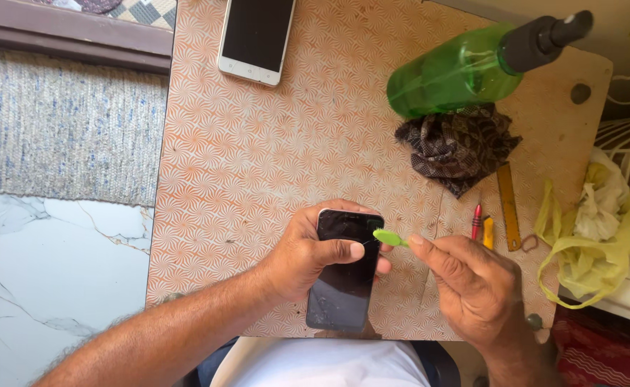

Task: The person cleans a smartphone screen using a green toothbrush and a cloth. They scrub the screen with the toothbrush, then wipe it with the cloth, and finally inspect the screen by hand.

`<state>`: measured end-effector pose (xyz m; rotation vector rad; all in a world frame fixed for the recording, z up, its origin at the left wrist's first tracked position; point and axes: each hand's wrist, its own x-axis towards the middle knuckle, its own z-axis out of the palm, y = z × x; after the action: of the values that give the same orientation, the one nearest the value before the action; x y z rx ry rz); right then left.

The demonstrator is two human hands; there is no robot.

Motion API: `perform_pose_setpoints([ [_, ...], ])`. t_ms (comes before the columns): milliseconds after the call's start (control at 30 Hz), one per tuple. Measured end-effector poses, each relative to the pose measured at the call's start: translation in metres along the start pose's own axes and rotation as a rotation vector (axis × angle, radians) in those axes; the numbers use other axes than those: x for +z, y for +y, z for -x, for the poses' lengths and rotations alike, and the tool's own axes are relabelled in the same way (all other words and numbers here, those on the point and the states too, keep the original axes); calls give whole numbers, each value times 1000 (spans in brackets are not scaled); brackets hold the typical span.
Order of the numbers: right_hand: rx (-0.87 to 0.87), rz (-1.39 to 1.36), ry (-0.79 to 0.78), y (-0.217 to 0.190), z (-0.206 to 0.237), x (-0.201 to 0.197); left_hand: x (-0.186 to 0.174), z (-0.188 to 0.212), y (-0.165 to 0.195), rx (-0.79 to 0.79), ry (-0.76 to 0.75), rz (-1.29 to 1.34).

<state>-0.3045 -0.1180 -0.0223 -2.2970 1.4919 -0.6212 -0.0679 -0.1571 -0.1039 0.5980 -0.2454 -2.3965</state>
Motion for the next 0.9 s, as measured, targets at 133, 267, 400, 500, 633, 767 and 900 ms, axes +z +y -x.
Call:
perform_pose_setpoints([
  [133,-42,33,-34,7,-12,3,-4,-7,4,45,-36,-10],
  [267,-45,58,-58,9,-17,1,-3,-10,5,56,-83,28],
  [400,-56,89,-62,7,-21,1,-1,-11,6,40,-37,-16],
  [500,-62,124,-67,4,-23,5,0,-11,4,34,13,-130],
  [633,-79,150,-93,-2,-24,11,-1,-9,-2,74,14,-150],
  [767,-68,159,-80,-6,-26,14,-3,-6,-5,85,47,-184],
  [900,-96,141,-64,-7,-30,17,-3,-4,-6,88,69,-167],
])
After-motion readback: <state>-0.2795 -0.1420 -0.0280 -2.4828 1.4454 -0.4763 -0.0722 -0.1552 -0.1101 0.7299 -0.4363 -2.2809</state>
